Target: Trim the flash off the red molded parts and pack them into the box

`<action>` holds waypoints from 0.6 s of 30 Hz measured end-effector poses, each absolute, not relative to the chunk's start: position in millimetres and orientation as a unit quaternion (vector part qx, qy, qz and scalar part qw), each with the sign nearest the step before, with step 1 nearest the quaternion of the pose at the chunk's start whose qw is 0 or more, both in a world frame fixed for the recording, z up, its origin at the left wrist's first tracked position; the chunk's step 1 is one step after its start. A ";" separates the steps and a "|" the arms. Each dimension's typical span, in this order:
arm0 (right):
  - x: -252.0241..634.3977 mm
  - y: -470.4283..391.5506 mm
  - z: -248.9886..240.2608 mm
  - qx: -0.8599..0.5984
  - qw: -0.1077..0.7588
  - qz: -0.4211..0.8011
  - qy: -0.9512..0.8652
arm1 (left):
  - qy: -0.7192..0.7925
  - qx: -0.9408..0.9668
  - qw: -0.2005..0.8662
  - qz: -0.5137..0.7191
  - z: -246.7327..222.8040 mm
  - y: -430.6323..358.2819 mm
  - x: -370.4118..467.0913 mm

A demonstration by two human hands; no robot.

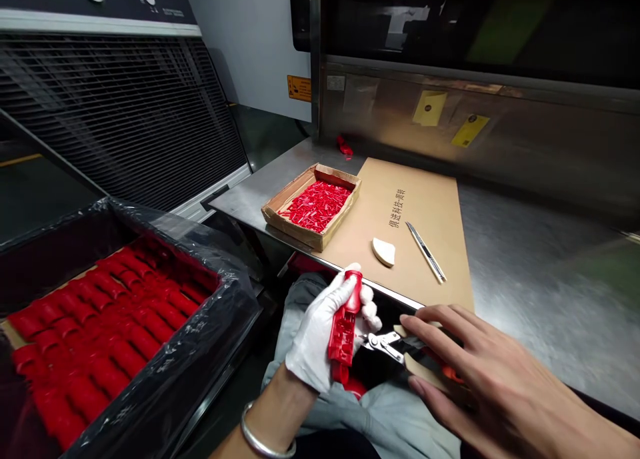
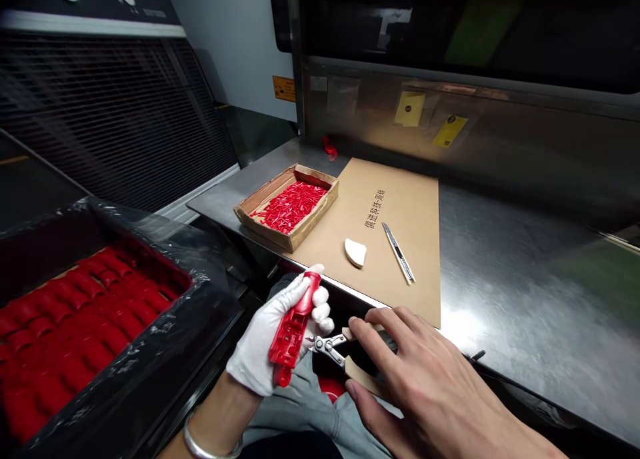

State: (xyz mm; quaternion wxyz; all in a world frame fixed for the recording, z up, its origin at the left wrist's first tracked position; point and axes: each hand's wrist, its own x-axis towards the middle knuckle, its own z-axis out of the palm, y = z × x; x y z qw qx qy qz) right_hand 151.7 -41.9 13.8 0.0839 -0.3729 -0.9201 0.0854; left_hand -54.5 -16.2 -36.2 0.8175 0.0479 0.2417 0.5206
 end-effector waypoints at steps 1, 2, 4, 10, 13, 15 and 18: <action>150.4 -42.7 13.8 -0.374 0.080 0.082 -0.920 | 0.239 0.051 0.817 0.523 -35.8 -16.7 -54.0; 148.9 -43.4 13.7 -0.374 0.081 0.074 -0.921 | 0.238 0.059 0.814 0.527 -35.2 -17.4 -53.6; 145.7 -44.9 13.4 -0.374 0.087 0.047 -0.922 | 0.250 0.085 0.801 0.537 -34.0 -19.2 -52.6; 135.4 -50.5 14.9 -0.363 0.117 -0.034 -0.924 | 0.312 0.160 0.761 0.546 -31.7 -26.6 -49.9; 130.1 -55.0 14.9 -0.351 0.120 -0.092 -0.924 | 0.343 0.193 0.736 0.551 -32.2 -29.5 -48.1; 127.1 -57.5 15.1 -0.347 0.117 -0.129 -0.922 | 0.362 0.213 0.717 0.556 -32.5 -30.2 -47.5; 124.4 -58.7 17.2 -0.346 0.105 -0.140 -0.922 | 0.355 0.214 0.733 0.540 -32.6 -29.3 -47.5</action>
